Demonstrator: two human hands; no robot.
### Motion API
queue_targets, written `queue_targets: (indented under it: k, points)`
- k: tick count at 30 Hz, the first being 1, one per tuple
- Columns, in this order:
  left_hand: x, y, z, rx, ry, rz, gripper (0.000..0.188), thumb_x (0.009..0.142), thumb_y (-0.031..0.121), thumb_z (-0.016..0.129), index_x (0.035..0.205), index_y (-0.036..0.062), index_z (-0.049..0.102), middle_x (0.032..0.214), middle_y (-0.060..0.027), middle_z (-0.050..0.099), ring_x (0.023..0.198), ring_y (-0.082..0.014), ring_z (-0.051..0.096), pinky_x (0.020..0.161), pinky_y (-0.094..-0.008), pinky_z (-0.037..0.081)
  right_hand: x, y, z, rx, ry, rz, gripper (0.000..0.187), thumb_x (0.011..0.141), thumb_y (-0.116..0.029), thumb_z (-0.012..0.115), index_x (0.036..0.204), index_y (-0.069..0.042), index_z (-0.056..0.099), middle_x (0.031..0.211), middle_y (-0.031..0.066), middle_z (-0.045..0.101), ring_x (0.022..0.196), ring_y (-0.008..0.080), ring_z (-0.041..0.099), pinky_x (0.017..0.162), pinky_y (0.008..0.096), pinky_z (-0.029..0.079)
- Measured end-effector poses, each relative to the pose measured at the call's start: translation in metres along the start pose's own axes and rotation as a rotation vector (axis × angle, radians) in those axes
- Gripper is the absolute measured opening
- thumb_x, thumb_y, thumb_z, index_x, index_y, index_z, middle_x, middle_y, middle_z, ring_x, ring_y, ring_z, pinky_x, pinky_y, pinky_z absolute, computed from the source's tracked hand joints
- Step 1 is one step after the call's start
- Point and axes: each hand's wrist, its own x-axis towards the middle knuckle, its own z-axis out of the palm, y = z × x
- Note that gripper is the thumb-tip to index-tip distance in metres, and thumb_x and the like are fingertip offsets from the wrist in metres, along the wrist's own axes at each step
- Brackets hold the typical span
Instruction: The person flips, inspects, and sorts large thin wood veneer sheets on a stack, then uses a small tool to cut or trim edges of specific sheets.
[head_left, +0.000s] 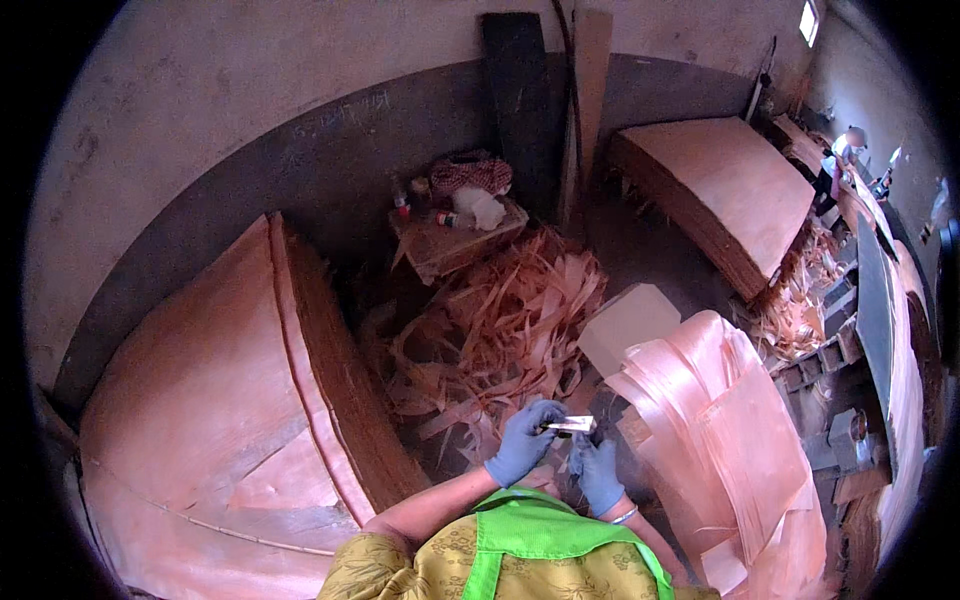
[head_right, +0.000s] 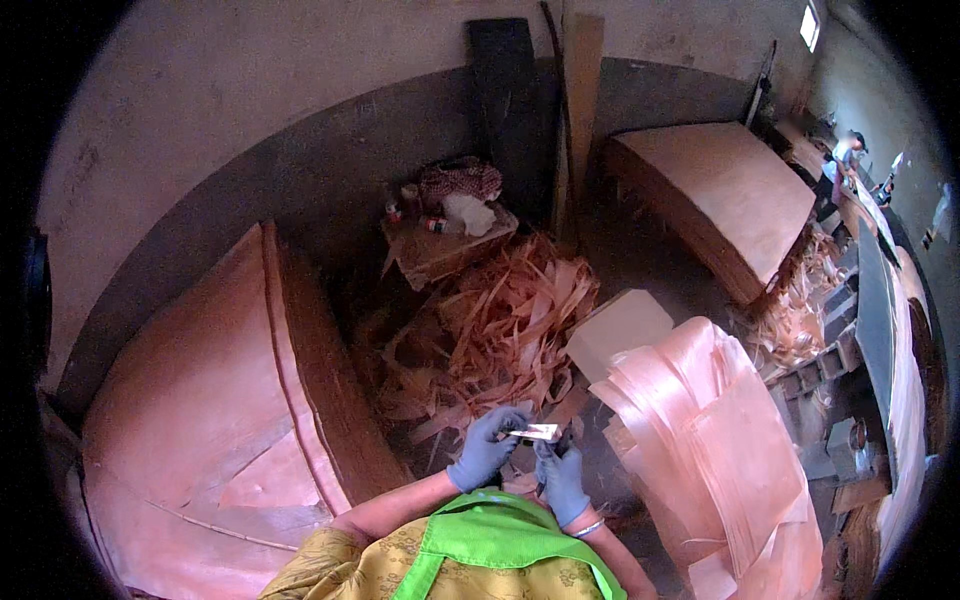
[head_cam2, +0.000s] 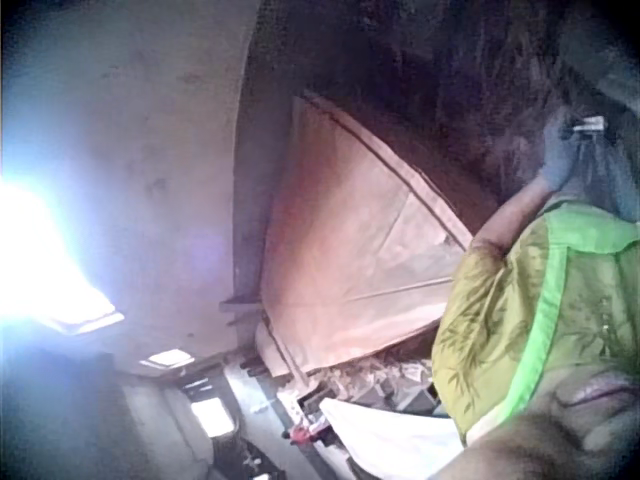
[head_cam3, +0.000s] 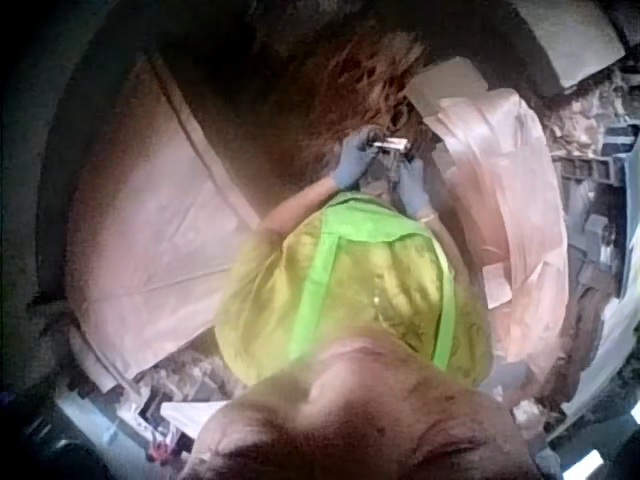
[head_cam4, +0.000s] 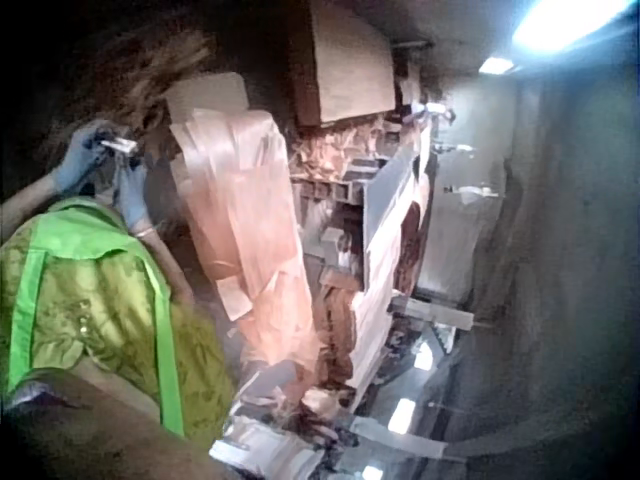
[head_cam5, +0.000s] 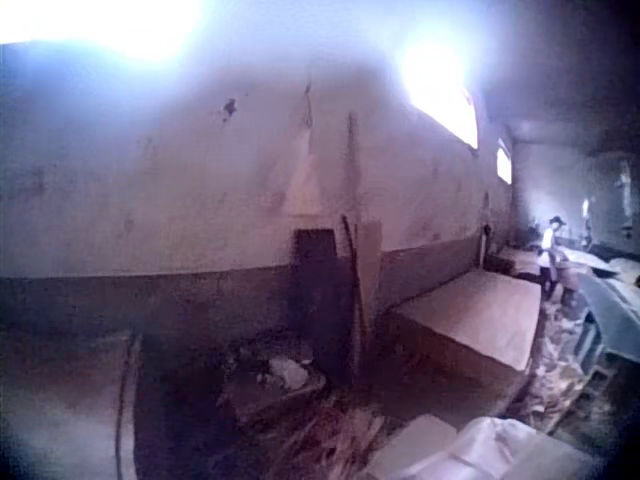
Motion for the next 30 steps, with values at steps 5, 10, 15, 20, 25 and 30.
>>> queue_targets:
  k: [5, 10, 15, 20, 25, 30]
  points:
    - [0.009, -0.017, -0.043, 0.383, -0.11, 0.109, 0.022, 0.066, 0.002, 0.064, 0.087, 0.0061, 0.059, 0.096, -0.0108, 0.061, 0.087, -0.0309, 0.06, 0.073, -0.0373, 0.048, 0.024, -0.005, 0.037, -0.139, 0.02, 0.119, 0.023, 0.085, -0.029, 0.066, 0.08, -0.007, 0.061, 0.055, -0.0062, 0.044, 0.044, 0.0041, 0.038, 0.04, 0.0223, 0.028]
    - [0.024, -0.022, -0.064, 0.38, -0.242, 0.263, 0.026, 0.074, 0.012, 0.063, 0.099, 0.0079, 0.06, 0.099, -0.0099, 0.062, 0.085, -0.0324, 0.06, 0.072, -0.0398, 0.048, 0.057, -0.001, 0.042, -0.184, 0.092, 0.19, 0.017, 0.087, -0.021, 0.063, 0.08, -0.006, 0.063, 0.06, -0.0029, 0.051, 0.049, 0.005, 0.043, 0.042, 0.023, 0.032]
    - [0.028, -0.016, -0.074, 0.066, -0.249, -0.338, 0.027, 0.083, 0.018, 0.063, 0.105, 0.003, 0.057, 0.098, -0.0157, 0.062, 0.086, -0.0265, 0.062, 0.075, -0.036, 0.049, 0.082, 0.001, 0.047, -0.432, -0.084, -0.177, 0.021, 0.088, -0.021, 0.063, 0.089, 0.0, 0.064, 0.072, -0.0001, 0.061, 0.061, 0.0078, 0.053, 0.054, 0.0249, 0.044]
    - [0.027, -0.052, -0.075, -0.16, -0.231, -0.558, 0.026, 0.086, 0.019, 0.063, 0.101, -0.0017, 0.055, 0.093, -0.0084, 0.062, 0.082, -0.0138, 0.059, 0.072, -0.0304, 0.049, 0.097, 0.002, 0.053, -0.689, -0.148, -0.144, 0.018, 0.086, -0.017, 0.064, 0.085, 0.001, 0.062, 0.074, 0.0019, 0.062, 0.069, 0.0069, 0.054, 0.06, 0.025, 0.045]
    - [0.042, -0.051, -0.067, -0.335, -0.279, -0.631, 0.037, 0.085, 0.021, 0.065, 0.113, -0.0009, 0.054, 0.096, -0.0075, 0.061, 0.087, -0.0127, 0.056, 0.076, -0.0287, 0.047, 0.103, -0.003, 0.049, -0.657, -0.09, -0.211, 0.025, 0.085, -0.022, 0.066, 0.082, 0.002, 0.061, 0.07, 0.0033, 0.061, 0.065, 0.0069, 0.05, 0.056, 0.0277, 0.043]
    - [0.081, -0.055, -0.052, 0.089, -0.34, -0.12, 0.056, 0.082, 0.018, 0.068, 0.13, 0.0025, 0.045, 0.122, -0.0126, 0.054, 0.111, -0.0168, 0.052, 0.093, -0.0322, 0.042, 0.139, -0.007, 0.03, -0.471, 0.047, -0.02, 0.036, 0.085, -0.031, 0.066, 0.085, 0.005, 0.064, 0.072, 0.0086, 0.065, 0.065, 0.0099, 0.055, 0.055, 0.032, 0.044]
